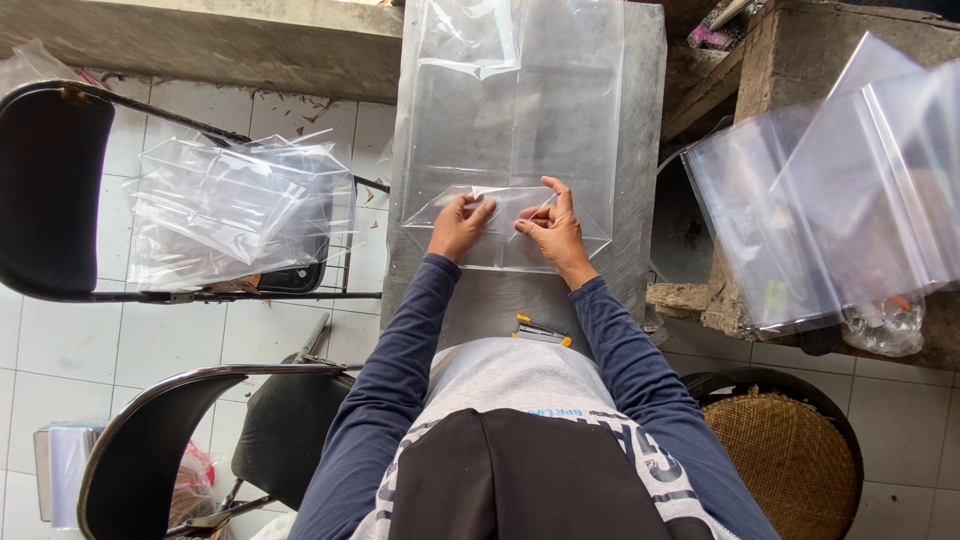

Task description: The person repeatedly folds the open edges of clear plastic pouches into a triangular shape and uses a yellow handheld heat sealer to seal the folded edges. Completed pouches are stacked on a nearby chair. The person handles the pouches one at a time on a metal work surface.

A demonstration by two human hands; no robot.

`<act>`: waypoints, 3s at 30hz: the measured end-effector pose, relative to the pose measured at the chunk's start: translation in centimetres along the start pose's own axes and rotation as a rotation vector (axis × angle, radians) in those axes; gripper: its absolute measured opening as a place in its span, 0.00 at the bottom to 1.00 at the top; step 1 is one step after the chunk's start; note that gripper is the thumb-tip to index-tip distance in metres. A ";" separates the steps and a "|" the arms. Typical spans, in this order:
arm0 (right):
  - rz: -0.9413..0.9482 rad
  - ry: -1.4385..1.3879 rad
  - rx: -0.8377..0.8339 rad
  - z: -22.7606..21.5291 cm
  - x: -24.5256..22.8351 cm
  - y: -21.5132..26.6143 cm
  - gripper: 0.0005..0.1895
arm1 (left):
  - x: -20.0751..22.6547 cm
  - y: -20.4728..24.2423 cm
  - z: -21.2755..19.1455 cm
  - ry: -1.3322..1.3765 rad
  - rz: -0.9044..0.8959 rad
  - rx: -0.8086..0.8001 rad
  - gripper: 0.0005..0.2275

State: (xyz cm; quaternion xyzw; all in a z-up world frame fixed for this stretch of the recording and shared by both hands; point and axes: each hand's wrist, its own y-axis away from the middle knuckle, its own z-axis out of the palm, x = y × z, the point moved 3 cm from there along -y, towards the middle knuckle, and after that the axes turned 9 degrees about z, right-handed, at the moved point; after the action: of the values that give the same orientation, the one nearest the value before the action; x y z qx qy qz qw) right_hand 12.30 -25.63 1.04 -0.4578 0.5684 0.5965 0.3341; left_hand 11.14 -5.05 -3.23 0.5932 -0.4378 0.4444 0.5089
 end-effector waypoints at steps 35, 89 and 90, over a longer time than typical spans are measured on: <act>-0.294 0.351 0.206 -1.3 -2.6 5.3 0.43 | -2.7 1.2 1.7 0.266 -0.014 -0.352 0.12; 0.137 0.112 -0.350 -2.3 -1.3 1.4 0.12 | -1.0 2.3 1.8 0.118 0.024 -0.298 0.15; 0.120 0.110 -0.344 -2.3 -1.3 1.4 0.11 | -0.9 2.4 1.7 0.122 0.026 -0.303 0.15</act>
State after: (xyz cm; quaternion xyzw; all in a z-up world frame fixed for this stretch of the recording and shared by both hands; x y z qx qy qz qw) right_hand 11.89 -27.88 2.92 -0.5055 0.5017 0.6777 0.1832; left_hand 8.76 -6.95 -3.75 0.4756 -0.4759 0.4150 0.6125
